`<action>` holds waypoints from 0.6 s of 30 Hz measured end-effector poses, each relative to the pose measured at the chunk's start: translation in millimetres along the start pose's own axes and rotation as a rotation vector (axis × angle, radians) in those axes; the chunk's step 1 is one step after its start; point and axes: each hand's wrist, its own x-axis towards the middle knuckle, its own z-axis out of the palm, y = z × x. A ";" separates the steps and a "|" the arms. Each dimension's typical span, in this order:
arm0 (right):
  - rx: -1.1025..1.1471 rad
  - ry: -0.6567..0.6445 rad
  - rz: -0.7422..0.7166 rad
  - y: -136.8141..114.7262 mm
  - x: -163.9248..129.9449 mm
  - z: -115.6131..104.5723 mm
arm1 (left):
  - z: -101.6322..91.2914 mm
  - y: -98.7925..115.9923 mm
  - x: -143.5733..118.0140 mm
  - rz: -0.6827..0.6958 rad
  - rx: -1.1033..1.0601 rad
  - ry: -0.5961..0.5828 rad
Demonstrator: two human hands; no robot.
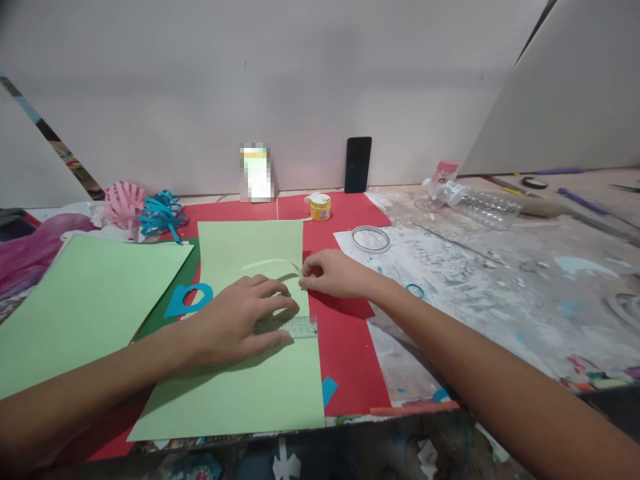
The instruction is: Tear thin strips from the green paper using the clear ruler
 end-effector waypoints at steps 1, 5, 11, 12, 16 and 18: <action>0.007 -0.007 -0.001 -0.1 -0.7 0.6 | 2.6 1.6 -1.2 0.005 -0.009 0.017; -0.007 0.011 -0.012 -4.0 -4.0 3.8 | 14.2 7.1 -8.6 0.059 -0.021 0.089; -0.014 0.018 -0.022 -6.3 -7.4 6.7 | 22.1 9.8 -14.1 0.114 -0.009 0.142; -0.012 0.025 -0.023 -6.2 -7.6 6.8 | 22.4 9.6 -14.0 0.119 -0.008 0.150; 0.003 0.023 -0.020 -7.0 -8.5 7.0 | 23.7 10.3 -14.3 0.124 -0.022 0.168; 0.015 0.004 -0.018 -8.9 -9.1 6.7 | 25.1 11.7 -14.7 0.139 -0.046 0.187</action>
